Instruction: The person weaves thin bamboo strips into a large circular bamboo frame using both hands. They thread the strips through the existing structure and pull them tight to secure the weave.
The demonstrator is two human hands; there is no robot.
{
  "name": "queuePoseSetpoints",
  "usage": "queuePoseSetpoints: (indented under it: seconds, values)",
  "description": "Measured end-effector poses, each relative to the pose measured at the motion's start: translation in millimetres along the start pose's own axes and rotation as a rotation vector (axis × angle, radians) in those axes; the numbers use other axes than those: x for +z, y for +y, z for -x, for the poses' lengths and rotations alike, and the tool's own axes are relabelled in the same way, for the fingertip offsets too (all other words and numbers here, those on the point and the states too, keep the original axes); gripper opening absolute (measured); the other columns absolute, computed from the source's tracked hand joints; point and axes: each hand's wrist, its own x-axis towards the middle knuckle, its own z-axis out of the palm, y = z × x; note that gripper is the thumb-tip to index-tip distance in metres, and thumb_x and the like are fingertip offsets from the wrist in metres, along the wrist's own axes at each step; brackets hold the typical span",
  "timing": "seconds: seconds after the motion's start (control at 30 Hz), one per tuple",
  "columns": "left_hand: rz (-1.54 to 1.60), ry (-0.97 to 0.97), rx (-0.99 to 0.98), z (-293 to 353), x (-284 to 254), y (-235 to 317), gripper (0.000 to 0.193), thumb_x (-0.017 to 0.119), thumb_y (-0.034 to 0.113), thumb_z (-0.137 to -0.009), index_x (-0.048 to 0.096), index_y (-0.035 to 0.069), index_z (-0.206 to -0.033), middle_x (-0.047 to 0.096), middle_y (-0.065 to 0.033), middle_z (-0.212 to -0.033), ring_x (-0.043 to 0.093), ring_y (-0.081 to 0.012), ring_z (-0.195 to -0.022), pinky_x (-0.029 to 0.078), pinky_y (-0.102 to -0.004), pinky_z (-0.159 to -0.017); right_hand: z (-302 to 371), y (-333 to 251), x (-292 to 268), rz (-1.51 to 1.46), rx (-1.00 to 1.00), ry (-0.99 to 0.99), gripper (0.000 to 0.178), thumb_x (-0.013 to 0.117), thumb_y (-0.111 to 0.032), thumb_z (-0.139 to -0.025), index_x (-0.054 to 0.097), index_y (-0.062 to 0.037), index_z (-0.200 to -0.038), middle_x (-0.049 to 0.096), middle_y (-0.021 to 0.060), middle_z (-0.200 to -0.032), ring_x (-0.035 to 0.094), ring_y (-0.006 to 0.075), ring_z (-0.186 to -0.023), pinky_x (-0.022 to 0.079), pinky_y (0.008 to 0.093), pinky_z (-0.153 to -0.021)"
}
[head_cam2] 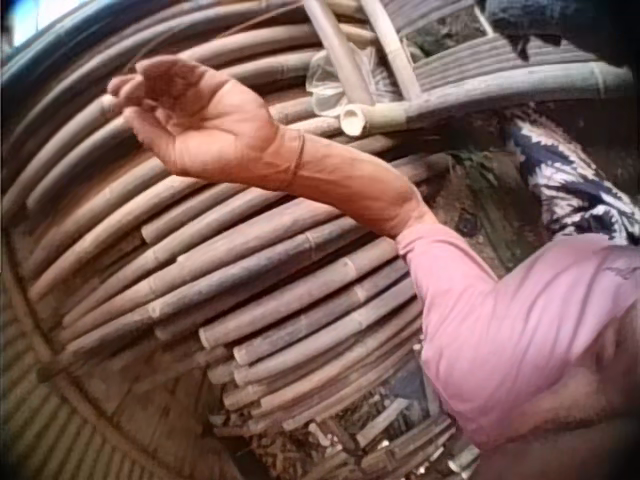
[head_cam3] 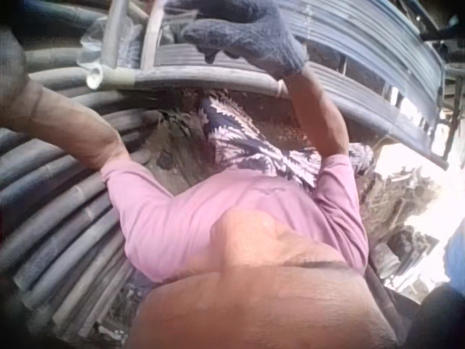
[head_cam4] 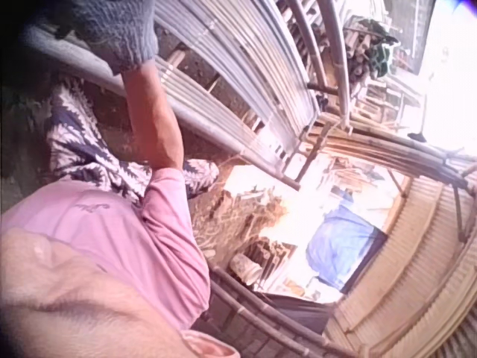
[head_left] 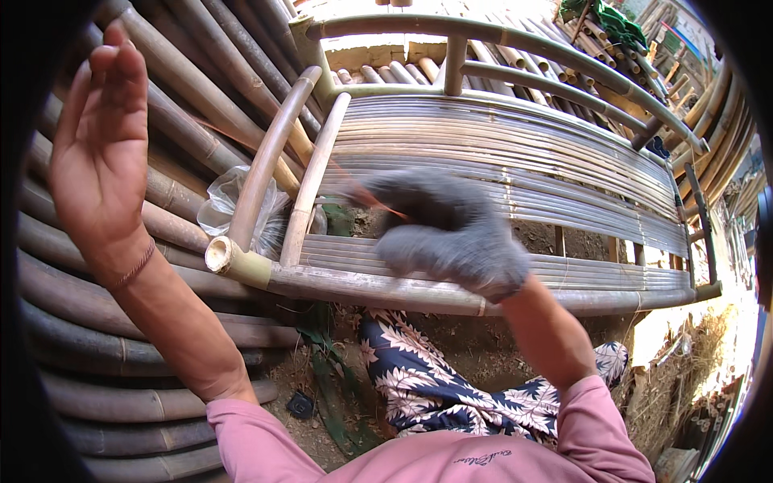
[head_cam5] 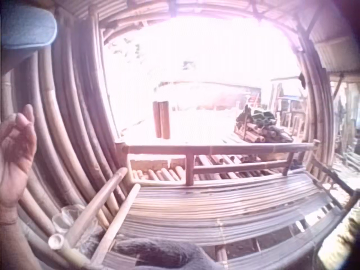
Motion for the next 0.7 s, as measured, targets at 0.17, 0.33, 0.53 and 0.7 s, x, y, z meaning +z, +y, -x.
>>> queuePoseSetpoints:
  seconds: [0.17, 0.33, 0.53, 0.7]
  values:
    - [-0.965, 0.405, -0.233, 28.9, -49.4, -128.1, 0.018, 0.064, 0.018, -0.098, 0.065, 0.004, -0.109, 0.07, -0.0066, -0.087, 0.068, -0.0124, -0.082, 0.056, -0.0255, -0.073, 64.7, 21.9, -98.0, 0.702, 0.141, 0.661, 0.022, 0.07, -0.025, -0.095, 0.075, -0.005, -0.104, 0.071, 0.0017, -0.085, 0.061, 0.0097, -0.066, 0.052, 0.0259, -0.061]
    - [-1.546, -0.131, -0.985, 113.0, -143.4, -283.6, 0.031, 0.058, 0.024, -0.09, 0.073, 0.005, -0.11, 0.071, -0.0191, -0.112, 0.068, -0.0327, -0.107, 0.051, -0.0389, -0.097, 71.9, 114.4, -156.5, 1.695, 0.953, 0.475, 0.026, 0.055, -0.021, -0.091, 0.077, -0.0108, -0.097, 0.074, 0.0196, -0.1, 0.073, 0.0365, -0.094, 0.058, 0.0469, -0.082]
    - [-1.693, -0.309, -0.724, 153.0, -199.7, -391.1, 0.023, 0.052, 0.01, -0.085, 0.073, 0.003, -0.087, 0.072, -0.0178, -0.089, 0.066, -0.034, -0.091, 0.051, -0.0426, -0.083, -14.5, 241.7, -122.1, 1.41, 0.886, 0.219, 0.034, 0.056, -0.027, -0.087, 0.077, -0.0063, -0.102, 0.072, 0.0212, -0.107, 0.071, 0.0393, -0.098, 0.057, 0.0463, -0.085]
    - [-1.405, -0.596, -0.969, 138.4, -222.7, -426.8, 0.023, 0.062, 0.017, -0.081, 0.07, 0.0, -0.093, 0.071, -0.0196, -0.094, 0.067, -0.033, -0.086, 0.05, -0.041, -0.077, -49.9, 310.6, -153.8, 1.406, 0.59, -0.488, 0.025, 0.055, -0.018, -0.084, 0.077, -0.0065, -0.089, 0.074, 0.0186, -0.09, 0.072, 0.0359, -0.079, 0.056, 0.046, -0.069]
